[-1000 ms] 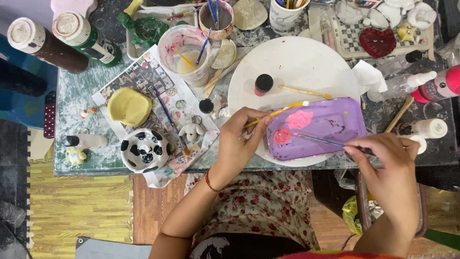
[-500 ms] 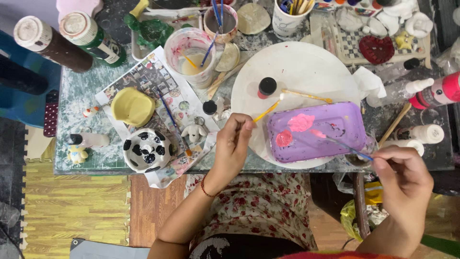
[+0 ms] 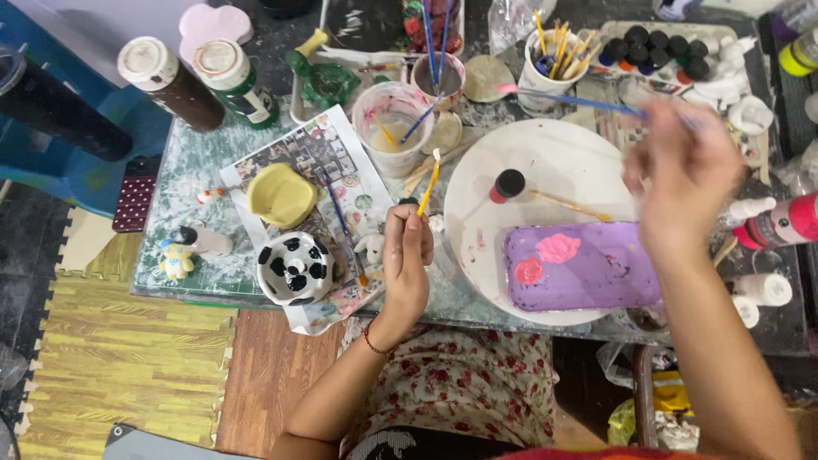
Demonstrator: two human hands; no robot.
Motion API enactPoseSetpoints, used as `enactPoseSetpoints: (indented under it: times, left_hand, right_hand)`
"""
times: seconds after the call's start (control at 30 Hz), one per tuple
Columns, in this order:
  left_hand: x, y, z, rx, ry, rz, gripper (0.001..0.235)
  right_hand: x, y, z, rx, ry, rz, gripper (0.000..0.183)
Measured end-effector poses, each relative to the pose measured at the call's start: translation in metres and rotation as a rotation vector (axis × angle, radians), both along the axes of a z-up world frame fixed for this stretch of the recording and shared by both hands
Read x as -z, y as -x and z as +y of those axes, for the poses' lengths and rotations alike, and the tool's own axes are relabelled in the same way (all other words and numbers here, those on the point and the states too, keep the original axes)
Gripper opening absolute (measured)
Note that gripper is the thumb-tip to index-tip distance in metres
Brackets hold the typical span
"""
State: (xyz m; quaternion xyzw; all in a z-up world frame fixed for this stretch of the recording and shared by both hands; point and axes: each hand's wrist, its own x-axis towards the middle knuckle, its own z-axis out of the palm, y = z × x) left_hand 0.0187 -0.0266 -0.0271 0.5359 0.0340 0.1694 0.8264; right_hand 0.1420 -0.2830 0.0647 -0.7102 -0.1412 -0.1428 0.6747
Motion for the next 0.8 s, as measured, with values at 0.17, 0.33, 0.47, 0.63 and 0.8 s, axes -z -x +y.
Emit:
enactPoseSetpoints:
  times: [0.17, 0.33, 0.47, 0.63, 0.8]
  left_hand:
    - [0.004, 0.002, 0.007, -0.048, -0.012, -0.013, 0.020]
    - [0.013, 0.007, 0.021, -0.102, -0.019, 0.001, 0.024]
    - [0.018, 0.009, 0.027, -0.087, -0.008, 0.024, 0.027]
    - [0.015, 0.011, 0.024, -0.062, -0.134, -0.025, 0.033]
    - [0.008, 0.010, 0.020, -0.141, -0.562, 0.077, 0.021]
  right_hand:
    - [0.007, -0.092, 0.088, -0.052, 0.669, -0.467, 0.014]
    - [0.022, -0.131, 0.133, -0.135, 0.998, -0.398, 0.013]
    - [0.029, -0.150, 0.132, -0.185, 0.915, -0.325, 0.016]
    - [0.036, -0.160, 0.129, -0.158, 0.904, -0.319, 0.017]
    - [0.035, -0.166, 0.133, -0.115, 0.934, -0.390, 0.017]
